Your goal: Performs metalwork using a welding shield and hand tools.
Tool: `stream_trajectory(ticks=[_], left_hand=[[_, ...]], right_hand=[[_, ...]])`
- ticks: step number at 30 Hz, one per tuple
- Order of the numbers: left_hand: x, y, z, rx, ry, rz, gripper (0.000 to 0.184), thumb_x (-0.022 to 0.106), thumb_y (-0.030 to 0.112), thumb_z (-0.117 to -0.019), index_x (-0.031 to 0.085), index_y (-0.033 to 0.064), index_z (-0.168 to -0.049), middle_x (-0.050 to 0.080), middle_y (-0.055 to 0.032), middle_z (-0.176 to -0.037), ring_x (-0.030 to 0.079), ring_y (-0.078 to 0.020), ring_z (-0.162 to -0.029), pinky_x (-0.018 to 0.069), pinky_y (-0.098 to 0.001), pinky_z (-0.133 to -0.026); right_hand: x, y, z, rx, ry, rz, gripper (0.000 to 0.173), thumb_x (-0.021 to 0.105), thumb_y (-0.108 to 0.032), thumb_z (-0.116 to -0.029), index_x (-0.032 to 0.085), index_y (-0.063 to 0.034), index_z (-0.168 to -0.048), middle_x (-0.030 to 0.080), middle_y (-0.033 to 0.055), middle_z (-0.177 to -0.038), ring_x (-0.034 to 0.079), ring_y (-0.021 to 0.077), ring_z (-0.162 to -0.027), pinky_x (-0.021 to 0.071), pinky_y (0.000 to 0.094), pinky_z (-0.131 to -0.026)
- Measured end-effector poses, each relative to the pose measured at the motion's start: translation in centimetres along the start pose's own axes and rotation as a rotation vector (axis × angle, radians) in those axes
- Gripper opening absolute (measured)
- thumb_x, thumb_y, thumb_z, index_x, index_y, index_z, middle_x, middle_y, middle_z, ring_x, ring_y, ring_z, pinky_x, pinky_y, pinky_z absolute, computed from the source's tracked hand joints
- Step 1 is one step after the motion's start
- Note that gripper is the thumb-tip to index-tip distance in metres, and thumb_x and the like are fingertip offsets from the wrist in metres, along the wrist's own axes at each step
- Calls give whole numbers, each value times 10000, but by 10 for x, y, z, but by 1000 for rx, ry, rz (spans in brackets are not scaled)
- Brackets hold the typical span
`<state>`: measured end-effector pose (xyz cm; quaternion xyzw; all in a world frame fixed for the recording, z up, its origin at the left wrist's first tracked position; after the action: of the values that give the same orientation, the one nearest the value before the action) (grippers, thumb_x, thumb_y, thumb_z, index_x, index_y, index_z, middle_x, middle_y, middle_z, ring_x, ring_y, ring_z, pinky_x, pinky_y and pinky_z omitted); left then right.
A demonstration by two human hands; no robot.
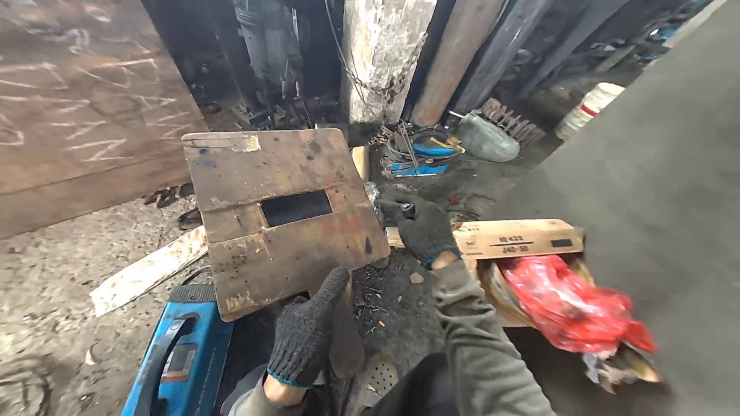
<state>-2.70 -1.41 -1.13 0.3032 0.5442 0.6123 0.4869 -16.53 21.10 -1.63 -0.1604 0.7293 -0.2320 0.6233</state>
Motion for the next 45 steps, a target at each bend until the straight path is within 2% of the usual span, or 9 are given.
stream_trajectory(ticks=[11,14,18,22,26,31,35,39,45], left_hand=[[-1,1,-2,-6,0,37,364,822,426,-830,752,116,-1008,752,9,-852,731,-105,-805,628,-345,-740],[2,1,-2,14,-9,48,360,822,408,-832,747,111,-1021,754,5,-862,733,-108,-811,628,-345,-745],[1,0,-2,48,-17,83,378,831,381,-836,731,107,-1076,762,3,-905,739,-111,-852,638,-337,-777],[1,0,-1,19,-20,23,338,809,423,-844,756,118,-980,742,13,-823,722,-104,-774,620,-338,-716],[-1,0,-1,5,-3,-4,328,807,441,-842,763,133,-944,739,22,-807,720,-95,-768,618,-339,-708],[1,2,0,26,-7,0,341,809,420,-843,749,117,-987,742,23,-830,722,-89,-788,621,-329,-732],[0,0,-1,0,1,-12,354,805,448,-836,755,121,-964,738,21,-816,720,-96,-779,614,-340,-725],[1,1,0,-12,-1,-22,357,802,460,-840,755,124,-953,735,18,-804,718,-104,-765,616,-349,-712],[2,1,1,-8,-2,-2,351,812,436,-836,754,116,-968,741,13,-825,724,-106,-785,618,-350,-727]], right_hand=[[-11,1,7,-12,45,-3,329,620,-331,-1009,678,-204,-1308,741,136,-1010,713,340,-885,562,627,-789],[4,14,6,6,-14,10,354,626,-387,-1014,684,-172,-1289,736,158,-1011,712,358,-894,554,627,-807],[-12,1,9,-17,50,2,312,622,-317,-1006,683,-225,-1298,747,117,-1022,718,323,-909,564,621,-810],[0,11,6,4,0,-18,333,641,-363,-1004,689,-195,-1288,744,134,-1013,715,340,-902,559,627,-810],[-10,4,10,-16,62,-28,316,626,-338,-1008,690,-232,-1298,747,112,-998,718,312,-882,570,614,-792],[3,12,10,-8,-12,-23,360,634,-399,-1007,682,-189,-1296,742,146,-991,717,339,-870,564,615,-785],[-10,-2,16,9,-40,-18,346,629,-321,-1012,672,-185,-1328,741,153,-1031,716,347,-906,560,610,-818],[1,12,9,-20,-14,10,353,627,-397,-1010,688,-190,-1289,743,139,-1017,717,341,-896,563,613,-806],[0,10,11,6,-34,1,342,639,-372,-1008,689,-185,-1291,741,149,-1012,715,349,-898,557,618,-815]])
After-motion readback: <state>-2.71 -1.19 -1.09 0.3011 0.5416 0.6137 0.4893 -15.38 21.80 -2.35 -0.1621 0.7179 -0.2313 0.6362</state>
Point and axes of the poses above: each hand's wrist, its own z-axis away from the middle knuckle, its own x-axis out of the palm, y = z × x, the point moved 2 cm from there along -z, towards the middle knuckle
